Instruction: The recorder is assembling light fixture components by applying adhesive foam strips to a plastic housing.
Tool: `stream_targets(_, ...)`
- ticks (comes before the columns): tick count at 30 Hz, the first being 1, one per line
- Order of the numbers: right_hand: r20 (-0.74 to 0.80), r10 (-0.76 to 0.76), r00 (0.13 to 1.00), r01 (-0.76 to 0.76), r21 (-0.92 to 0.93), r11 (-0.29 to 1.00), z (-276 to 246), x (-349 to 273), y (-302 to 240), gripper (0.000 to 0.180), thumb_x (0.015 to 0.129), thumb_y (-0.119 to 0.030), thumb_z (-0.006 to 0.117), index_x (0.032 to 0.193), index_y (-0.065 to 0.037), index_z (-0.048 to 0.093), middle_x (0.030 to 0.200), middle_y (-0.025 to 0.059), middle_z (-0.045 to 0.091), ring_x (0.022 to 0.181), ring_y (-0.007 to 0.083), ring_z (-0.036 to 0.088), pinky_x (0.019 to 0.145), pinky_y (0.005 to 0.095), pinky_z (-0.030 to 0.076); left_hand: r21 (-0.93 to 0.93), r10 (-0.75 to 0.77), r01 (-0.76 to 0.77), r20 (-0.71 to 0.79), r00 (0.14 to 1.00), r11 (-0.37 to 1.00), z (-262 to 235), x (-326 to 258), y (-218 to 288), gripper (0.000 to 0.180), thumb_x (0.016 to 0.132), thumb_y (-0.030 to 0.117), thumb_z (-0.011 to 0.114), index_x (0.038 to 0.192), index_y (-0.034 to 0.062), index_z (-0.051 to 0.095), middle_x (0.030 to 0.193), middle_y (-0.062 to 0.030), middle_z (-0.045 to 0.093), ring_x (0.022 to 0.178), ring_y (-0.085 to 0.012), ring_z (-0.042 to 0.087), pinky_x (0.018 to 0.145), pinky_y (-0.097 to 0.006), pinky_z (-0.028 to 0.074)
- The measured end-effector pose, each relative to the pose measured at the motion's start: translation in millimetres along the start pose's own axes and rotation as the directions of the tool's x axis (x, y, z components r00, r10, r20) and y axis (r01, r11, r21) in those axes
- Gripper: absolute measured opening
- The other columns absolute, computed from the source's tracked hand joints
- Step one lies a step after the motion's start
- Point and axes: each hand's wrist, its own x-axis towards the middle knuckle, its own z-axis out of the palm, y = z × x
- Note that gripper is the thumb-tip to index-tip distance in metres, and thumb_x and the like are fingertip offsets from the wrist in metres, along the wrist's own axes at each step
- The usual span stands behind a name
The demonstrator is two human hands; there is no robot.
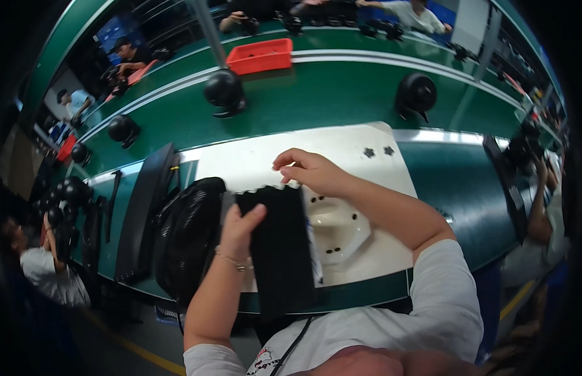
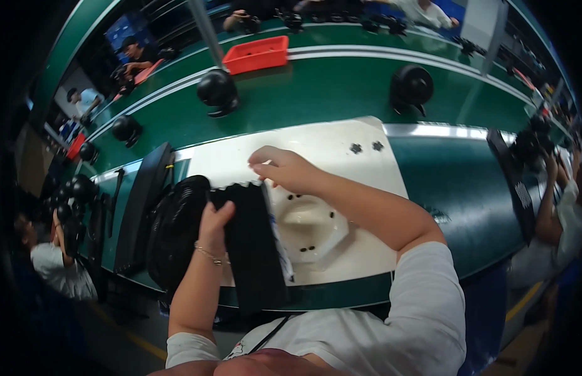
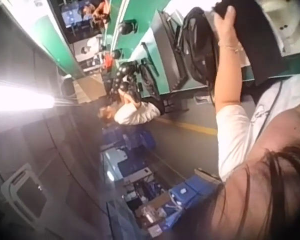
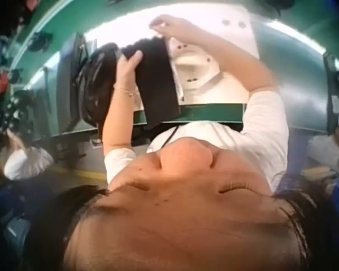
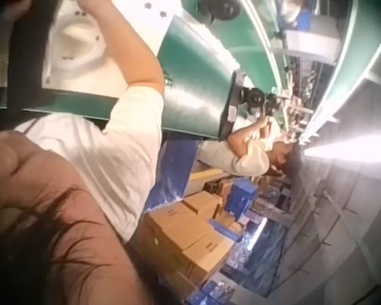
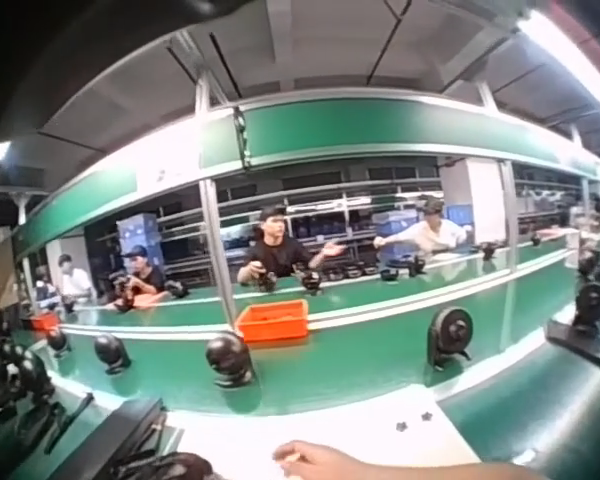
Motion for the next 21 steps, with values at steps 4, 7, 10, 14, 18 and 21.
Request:
stream_targets(4,0.140,-0.169,0.976,0.219,-0.610,0.761,-13.2,63.4,9.5,0.031,0.084,-0.021,0.053,0.111,-0.006,0.051,0.125,0.0131,0.044,0.096,0.0235,0.054,0.085,0.0334,0.043,-0.084,-0.061,0.083,0.239,0.969,0.993,-0.7,-3.0,1.5,0.036,0.076,0.017,0.068,0.104,-0.0003,0.054,0.094,-0.0053,0.060,0.082,-0.0116,0.057,0.076,-0.026,0.046)
stream_targets(7,0.132,-0.037,0.991,0.128,-0.789,0.601,-16.1,128.8,18.8,0.039,0.083,-0.029,0.055,0.116,-0.009,0.051,0.124,0.0092,0.046,0.115,0.0275,0.044,0.094,0.0354,0.037,-0.148,-0.046,0.087,0.263,0.964,0.985,-8.6,-2.0,6.4,0.032,0.076,0.016,0.067,0.102,0.0010,0.056,0.094,-0.0044,0.060,0.084,-0.0109,0.056,0.078,-0.026,0.045)
stream_targets(10,0.071,0.045,0.996,0.042,-0.881,0.471,-13.6,186.7,26.1,0.041,0.084,-0.032,0.053,0.119,-0.011,0.050,0.129,0.0044,0.043,0.114,0.0247,0.045,0.093,0.0364,0.039,-0.244,0.011,0.051,0.248,0.969,0.968,-14.8,-0.3,10.9,0.031,0.077,0.016,0.066,0.102,0.0009,0.055,0.094,-0.0051,0.060,0.085,-0.0115,0.057,0.078,-0.026,0.045)
stream_targets(14,0.024,-0.075,0.997,0.045,-0.957,0.285,6.9,226.7,28.1,0.042,0.085,-0.036,0.048,0.118,-0.011,0.051,0.130,0.0023,0.042,0.108,0.0251,0.050,0.089,0.0380,0.042,-0.268,-0.029,0.084,0.202,0.979,0.960,-15.5,-2.0,15.1,0.034,0.076,0.016,0.067,0.104,0.0000,0.055,0.094,-0.0057,0.061,0.083,-0.0125,0.057,0.078,-0.027,0.046)
stream_targets(18,-0.069,-0.214,0.974,-0.006,-0.960,0.280,6.0,253.2,58.7,0.052,0.083,-0.047,0.046,0.123,-0.014,0.047,0.132,0.0055,0.041,0.103,0.0274,0.053,0.086,0.0379,0.044,-0.139,-0.017,0.070,0.350,0.937,0.988,-15.8,0.2,16.5,0.032,0.078,0.021,0.067,0.101,0.0002,0.058,0.090,-0.0022,0.060,0.082,-0.0096,0.055,0.076,-0.025,0.044)
stream_targets(21,-0.170,-0.166,0.971,-0.128,-0.963,0.236,5.8,252.6,58.7,0.058,0.081,-0.053,0.044,0.125,-0.015,0.044,0.124,0.0091,0.047,0.098,0.0293,0.055,0.085,0.0376,0.044,-0.145,-0.046,0.104,0.359,0.932,0.984,-15.7,1.6,16.3,0.030,0.078,0.020,0.066,0.100,0.0006,0.059,0.090,-0.0017,0.060,0.082,-0.0086,0.054,0.077,-0.024,0.044)
